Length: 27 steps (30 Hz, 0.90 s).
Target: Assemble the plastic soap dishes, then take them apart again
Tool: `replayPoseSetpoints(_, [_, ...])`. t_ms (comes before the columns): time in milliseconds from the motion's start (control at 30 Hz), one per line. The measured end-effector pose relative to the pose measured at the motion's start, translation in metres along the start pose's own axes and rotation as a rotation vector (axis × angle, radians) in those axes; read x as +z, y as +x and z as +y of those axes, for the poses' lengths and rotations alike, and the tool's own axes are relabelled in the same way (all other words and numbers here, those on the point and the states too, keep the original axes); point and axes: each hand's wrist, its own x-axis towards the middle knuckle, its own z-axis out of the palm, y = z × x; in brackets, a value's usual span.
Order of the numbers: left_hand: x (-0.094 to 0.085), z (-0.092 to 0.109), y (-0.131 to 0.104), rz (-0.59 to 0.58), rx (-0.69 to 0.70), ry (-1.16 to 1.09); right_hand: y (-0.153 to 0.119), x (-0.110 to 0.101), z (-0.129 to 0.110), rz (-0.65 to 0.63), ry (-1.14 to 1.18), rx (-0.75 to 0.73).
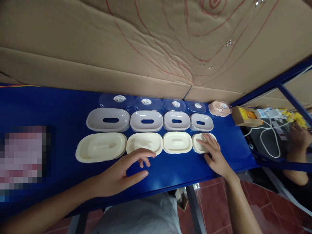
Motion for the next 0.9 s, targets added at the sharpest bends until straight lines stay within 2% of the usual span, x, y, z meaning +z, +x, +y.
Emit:
replayPoseSetpoints(100, [-0.001, 0.001, 0.0, -0.008, -0.001, 0.008, 0.001, -0.006, -0.005, -0.027, 0.035, 0.009])
replayPoseSetpoints(200, [-0.001, 0.001, 0.001, -0.012, 0.014, 0.005, 0.004, -0.026, -0.006, -0.052, 0.105, 0.068])
replayPoseSetpoints(267, [-0.001, 0.001, 0.001, -0.014, 0.027, 0.001, 0.012, -0.043, 0.002, 0.056, 0.13, 0.105])
replayPoseSetpoints(367, [-0.001, -0.001, 0.002, -0.008, 0.045, 0.015, 0.037, -0.062, 0.029, 0.319, 0.035, 0.125])
replayPoseSetpoints(467, [-0.002, -0.001, 0.003, -0.011, 0.078, 0.034, 0.072, -0.071, 0.063, 0.397, -0.062, 0.172])
replayPoseSetpoints(567, [-0.004, 0.001, 0.003, -0.009, 0.11, 0.037, 0.109, -0.077, 0.091, 0.372, -0.113, 0.253])
replayPoseSetpoints(700, [-0.007, 0.003, 0.004, 0.011, 0.114, 0.053, 0.148, -0.09, 0.115, 0.253, -0.141, 0.314])
replayPoseSetpoints(800, [-0.009, 0.003, 0.003, 0.014, 0.127, 0.081, 0.163, -0.101, 0.123, 0.198, -0.159, 0.346])
replayPoseSetpoints(900, [-0.009, 0.002, 0.003, 0.036, 0.164, 0.107, 0.162, -0.107, 0.124, 0.2, -0.185, 0.389])
